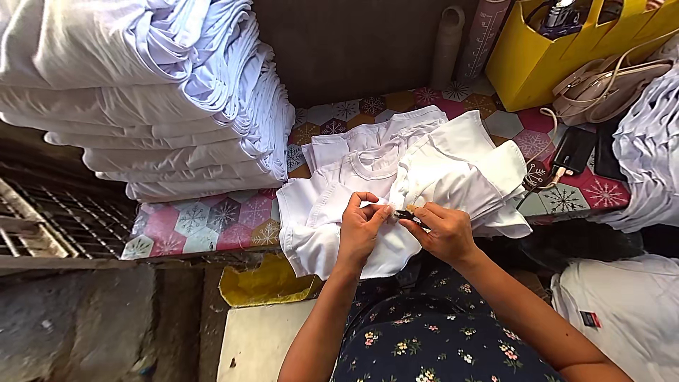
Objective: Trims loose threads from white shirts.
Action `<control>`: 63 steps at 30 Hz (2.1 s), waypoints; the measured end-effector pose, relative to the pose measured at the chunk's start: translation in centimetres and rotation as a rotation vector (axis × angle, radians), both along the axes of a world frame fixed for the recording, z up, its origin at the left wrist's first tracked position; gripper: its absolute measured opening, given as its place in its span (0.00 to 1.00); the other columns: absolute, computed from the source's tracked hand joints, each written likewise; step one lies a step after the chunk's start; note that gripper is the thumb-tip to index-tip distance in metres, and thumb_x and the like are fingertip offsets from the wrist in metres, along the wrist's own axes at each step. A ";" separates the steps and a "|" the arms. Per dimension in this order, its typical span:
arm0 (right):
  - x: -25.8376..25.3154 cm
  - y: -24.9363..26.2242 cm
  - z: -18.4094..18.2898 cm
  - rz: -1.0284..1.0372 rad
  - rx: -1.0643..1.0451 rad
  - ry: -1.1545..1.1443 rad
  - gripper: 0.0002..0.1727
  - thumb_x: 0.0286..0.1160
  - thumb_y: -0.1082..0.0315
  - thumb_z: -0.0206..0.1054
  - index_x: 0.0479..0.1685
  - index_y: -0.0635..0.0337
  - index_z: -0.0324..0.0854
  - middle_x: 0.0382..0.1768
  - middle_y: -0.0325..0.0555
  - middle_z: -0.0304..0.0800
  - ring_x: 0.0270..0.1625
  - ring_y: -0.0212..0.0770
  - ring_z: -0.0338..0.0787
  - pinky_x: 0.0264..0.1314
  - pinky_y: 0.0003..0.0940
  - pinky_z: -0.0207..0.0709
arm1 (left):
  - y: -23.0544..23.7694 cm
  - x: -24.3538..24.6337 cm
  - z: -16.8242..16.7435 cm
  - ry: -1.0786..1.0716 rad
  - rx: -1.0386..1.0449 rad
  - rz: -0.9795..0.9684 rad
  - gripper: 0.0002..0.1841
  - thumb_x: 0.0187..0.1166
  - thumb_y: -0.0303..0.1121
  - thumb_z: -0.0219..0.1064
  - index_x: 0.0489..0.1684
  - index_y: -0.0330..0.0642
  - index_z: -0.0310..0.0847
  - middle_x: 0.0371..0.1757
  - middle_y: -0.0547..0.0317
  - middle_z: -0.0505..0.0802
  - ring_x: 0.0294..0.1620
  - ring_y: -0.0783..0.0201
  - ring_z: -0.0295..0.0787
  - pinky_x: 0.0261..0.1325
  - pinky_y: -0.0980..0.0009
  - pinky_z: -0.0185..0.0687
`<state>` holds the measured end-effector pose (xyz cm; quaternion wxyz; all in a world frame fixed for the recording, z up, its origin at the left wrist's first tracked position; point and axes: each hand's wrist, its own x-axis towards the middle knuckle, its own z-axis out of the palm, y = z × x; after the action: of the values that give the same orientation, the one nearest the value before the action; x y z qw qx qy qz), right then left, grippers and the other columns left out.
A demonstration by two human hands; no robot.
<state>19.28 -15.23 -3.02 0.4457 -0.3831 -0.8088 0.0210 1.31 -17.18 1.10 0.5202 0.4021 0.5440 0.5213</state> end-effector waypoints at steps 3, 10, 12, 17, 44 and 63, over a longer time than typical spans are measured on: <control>0.0 0.0 -0.3 0.007 0.016 0.000 0.19 0.82 0.56 0.66 0.32 0.62 0.92 0.17 0.45 0.81 0.18 0.39 0.80 0.18 0.32 0.67 | 0.0 0.0 -0.1 0.008 -0.006 -0.011 0.13 0.75 0.15 0.68 0.48 0.41 0.72 0.27 0.65 0.92 0.28 0.76 0.87 0.39 0.79 0.81; 2.4 9.6 0.8 -0.029 -0.364 0.040 0.20 0.72 0.59 0.77 0.51 0.70 0.89 0.42 0.59 0.92 0.41 0.56 0.92 0.42 0.57 0.85 | -0.6 -0.1 -0.7 0.000 -0.001 -0.048 0.11 0.76 0.16 0.67 0.47 0.38 0.73 0.27 0.63 0.93 0.29 0.75 0.88 0.40 0.79 0.83; 2.6 14.3 -0.3 -0.005 -0.459 -0.116 0.23 0.69 0.66 0.78 0.64 0.64 0.86 0.62 0.59 0.90 0.56 0.62 0.93 0.53 0.68 0.83 | -0.9 0.0 -1.0 -0.001 0.005 -0.077 0.12 0.74 0.17 0.69 0.48 0.36 0.73 0.29 0.63 0.93 0.30 0.74 0.90 0.41 0.77 0.85; 2.0 19.5 -3.2 0.073 -0.640 -0.497 0.16 0.71 0.73 0.70 0.58 0.58 0.89 0.59 0.57 0.91 0.58 0.64 0.91 0.53 0.73 0.79 | -1.0 -0.2 -1.9 0.108 0.007 -0.136 0.21 0.64 0.18 0.77 0.53 0.33 0.72 0.35 0.60 0.93 0.33 0.71 0.91 0.43 0.75 0.89; 0.1 0.2 4.0 0.118 -0.524 0.443 0.14 0.75 0.63 0.73 0.47 0.67 0.92 0.49 0.49 0.92 0.48 0.28 0.90 0.51 0.23 0.84 | 0.5 2.1 -2.1 -0.322 0.242 0.258 0.11 0.81 0.11 0.53 0.42 0.40 0.70 0.35 0.62 0.94 0.37 0.65 0.96 0.48 0.66 0.95; -1.2 -2.2 1.0 0.478 -0.202 0.102 0.05 0.73 0.71 0.67 0.39 0.60 0.88 0.48 0.50 0.94 0.33 0.37 0.91 0.26 0.32 0.79 | 0.3 1.3 -0.9 -0.553 0.083 0.336 0.09 0.84 0.14 0.53 0.39 0.38 0.72 0.29 0.57 0.92 0.28 0.66 0.93 0.37 0.71 0.93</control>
<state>18.09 -17.45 -2.04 0.4276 -0.2225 -0.8466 0.2257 2.60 -16.85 0.18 0.5381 0.1709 0.4191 0.7111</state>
